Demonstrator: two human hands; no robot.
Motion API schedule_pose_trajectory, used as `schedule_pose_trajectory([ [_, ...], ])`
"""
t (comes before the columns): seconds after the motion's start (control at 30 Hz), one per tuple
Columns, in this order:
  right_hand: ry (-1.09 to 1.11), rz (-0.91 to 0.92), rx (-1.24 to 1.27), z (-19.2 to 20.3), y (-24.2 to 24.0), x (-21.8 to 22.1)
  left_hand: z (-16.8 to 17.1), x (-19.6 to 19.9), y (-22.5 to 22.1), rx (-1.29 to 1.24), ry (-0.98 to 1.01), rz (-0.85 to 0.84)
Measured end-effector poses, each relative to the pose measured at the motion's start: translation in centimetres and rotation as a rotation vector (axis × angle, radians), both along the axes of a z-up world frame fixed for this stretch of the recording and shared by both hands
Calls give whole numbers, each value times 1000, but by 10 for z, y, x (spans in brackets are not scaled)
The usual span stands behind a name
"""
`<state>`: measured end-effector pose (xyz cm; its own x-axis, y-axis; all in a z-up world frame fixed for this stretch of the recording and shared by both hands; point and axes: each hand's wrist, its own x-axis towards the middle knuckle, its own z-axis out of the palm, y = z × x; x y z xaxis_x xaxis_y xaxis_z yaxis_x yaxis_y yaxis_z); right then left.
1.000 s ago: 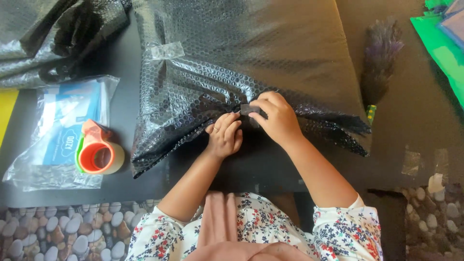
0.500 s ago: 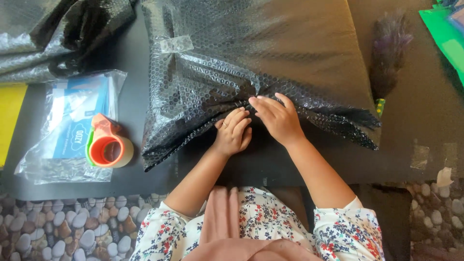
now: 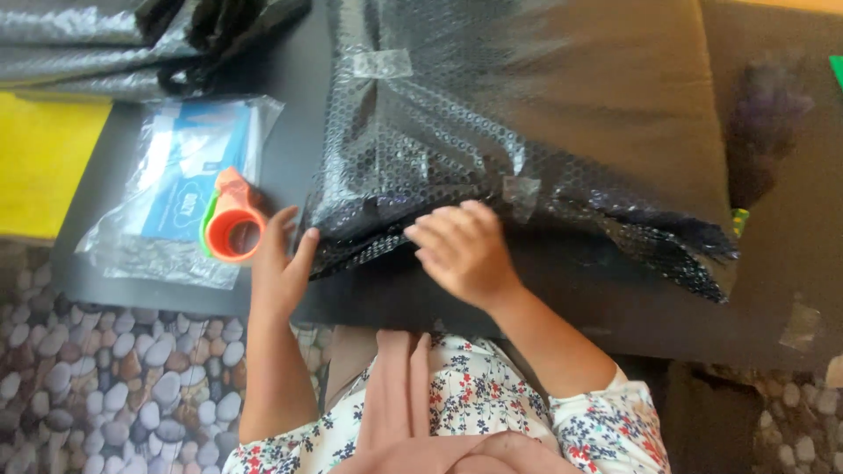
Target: The person wraps a blue object in black bubble wrap and secures it using tape from a dispenser.
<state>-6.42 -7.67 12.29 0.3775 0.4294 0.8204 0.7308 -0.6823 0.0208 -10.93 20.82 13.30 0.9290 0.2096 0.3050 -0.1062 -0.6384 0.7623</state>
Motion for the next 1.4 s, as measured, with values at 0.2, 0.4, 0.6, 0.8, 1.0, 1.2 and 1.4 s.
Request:
schedule_pose_trajectory([
  [0.2,111,81,-252,-45,74,7,-45,6,21,-286,132,-52],
  [0.4,66,-5,-181,-56,85,12,-92,6,27,-480,146,-62],
  [0.6,32,152,-21,-57,59,-17,-113,-14,20,-594,148,-224],
  [0.8,156,258,60,-100,19,-45,-134,-32,9,-736,11,-397],
  [1.0,196,272,83,-89,19,-56,-119,-23,-8,-224,-418,-444],
  [1.2,146,288,54,-60,25,-61,-79,-5,-37,286,-745,-491],
  [1.4,101,318,25,-34,30,-50,-42,4,-42,303,-484,-726],
])
